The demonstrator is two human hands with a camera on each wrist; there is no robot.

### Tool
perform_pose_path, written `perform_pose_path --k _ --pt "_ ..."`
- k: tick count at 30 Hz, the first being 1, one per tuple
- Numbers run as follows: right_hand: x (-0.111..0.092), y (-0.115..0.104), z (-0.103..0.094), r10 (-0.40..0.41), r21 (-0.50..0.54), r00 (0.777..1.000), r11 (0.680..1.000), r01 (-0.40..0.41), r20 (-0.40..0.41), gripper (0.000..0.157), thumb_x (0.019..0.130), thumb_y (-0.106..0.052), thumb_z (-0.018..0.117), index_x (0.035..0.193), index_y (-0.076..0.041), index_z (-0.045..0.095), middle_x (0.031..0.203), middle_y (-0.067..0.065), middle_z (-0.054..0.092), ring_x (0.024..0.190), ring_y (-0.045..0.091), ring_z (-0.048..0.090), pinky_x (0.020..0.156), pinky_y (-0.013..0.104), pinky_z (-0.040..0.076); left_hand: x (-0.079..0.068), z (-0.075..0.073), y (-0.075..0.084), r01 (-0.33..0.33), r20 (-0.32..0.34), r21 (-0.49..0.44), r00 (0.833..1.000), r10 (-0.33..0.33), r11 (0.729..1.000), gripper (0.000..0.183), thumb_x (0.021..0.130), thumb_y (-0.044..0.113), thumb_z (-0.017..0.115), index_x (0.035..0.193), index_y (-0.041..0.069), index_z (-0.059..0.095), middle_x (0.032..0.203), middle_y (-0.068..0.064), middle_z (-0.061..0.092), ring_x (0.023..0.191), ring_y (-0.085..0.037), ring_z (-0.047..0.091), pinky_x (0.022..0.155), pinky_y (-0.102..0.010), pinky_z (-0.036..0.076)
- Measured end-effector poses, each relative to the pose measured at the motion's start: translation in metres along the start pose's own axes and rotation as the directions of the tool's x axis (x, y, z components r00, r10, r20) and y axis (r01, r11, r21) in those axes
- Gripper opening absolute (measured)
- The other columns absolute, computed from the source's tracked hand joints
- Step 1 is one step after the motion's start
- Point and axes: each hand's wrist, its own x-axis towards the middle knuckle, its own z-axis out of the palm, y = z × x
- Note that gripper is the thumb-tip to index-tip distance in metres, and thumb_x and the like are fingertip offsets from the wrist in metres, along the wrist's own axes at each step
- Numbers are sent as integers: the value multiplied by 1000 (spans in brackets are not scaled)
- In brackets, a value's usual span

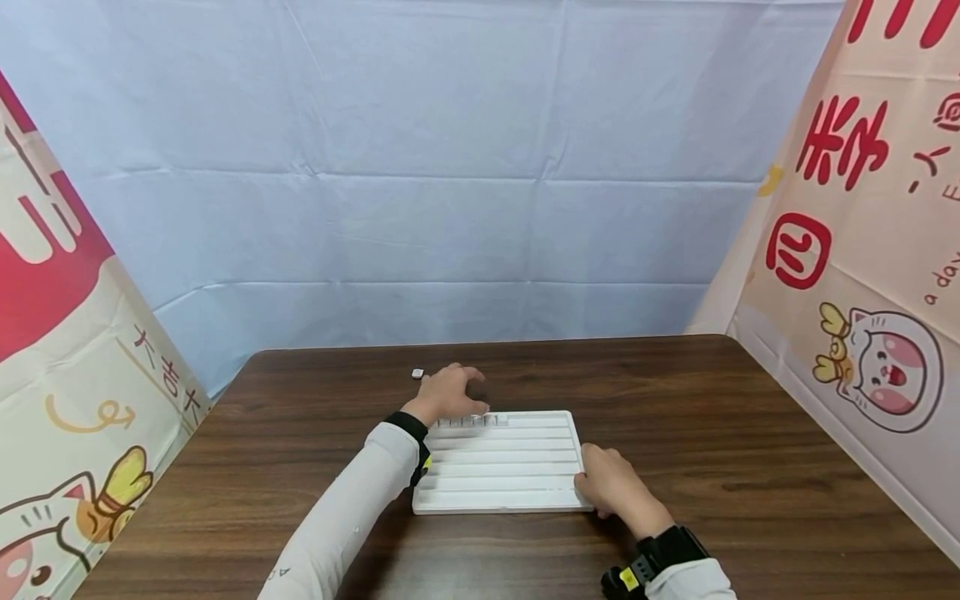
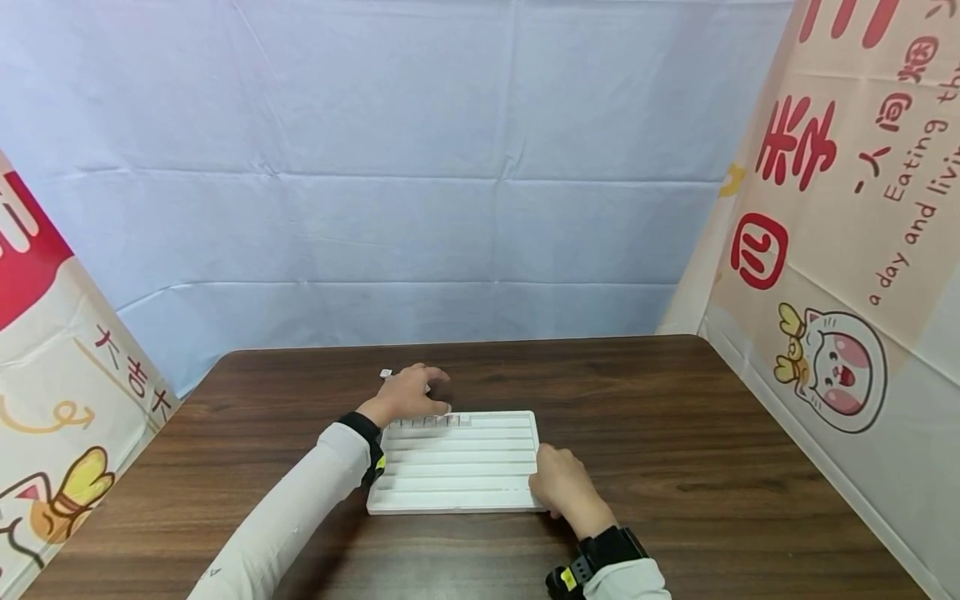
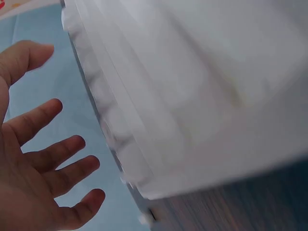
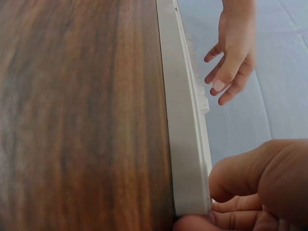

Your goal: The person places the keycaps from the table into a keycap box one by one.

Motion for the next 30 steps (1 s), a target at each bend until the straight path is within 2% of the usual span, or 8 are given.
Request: perform_pose_path --k 5,11,19,25,30 --pt "1 0 1 2 -5 1000 1000 -2 -1 25 84 4 51 107 13 54 72 15 54 36 16 50 35 28 41 -1 -5 -16 32 -45 -15 998 -33 999 46 84 29 66 126 13 58 118 -11 55 98 -26 55 85 -58 37" --pt "0 0 1 3 -6 1000 1000 -3 1 25 83 4 51 106 13 54 71 14 54 36 16 50 35 28 41 -3 -8 -30 116 -77 -18 990 -117 993 45 83 30 69 125 14 59 119 -11 55 100 -28 54 87 -61 33" --pt "-1 -1 0 6 -12 1000 1000 -6 -4 24 84 4 51 105 13 54 69 13 52 37 16 50 35 28 41 -3 -13 -44 177 -78 -24 981 -178 984 44 83 26 69 125 13 59 122 -11 54 110 -32 51 91 -66 27" --pt "0 -2 1 5 -1 1000 1000 -5 5 24 84 4 51 106 13 54 69 13 52 37 16 50 35 28 42 -2 -14 -58 246 -66 15 967 -245 969 46 82 28 71 125 16 59 127 -12 51 112 -32 49 90 -63 29" --pt "0 -2 0 2 -4 1000 1000 -2 10 24 85 4 51 107 14 53 68 13 52 37 16 50 35 28 42 -3 -18 -64 274 -55 16 961 -272 962 49 82 29 71 127 15 57 129 -14 49 115 -33 47 91 -64 28"
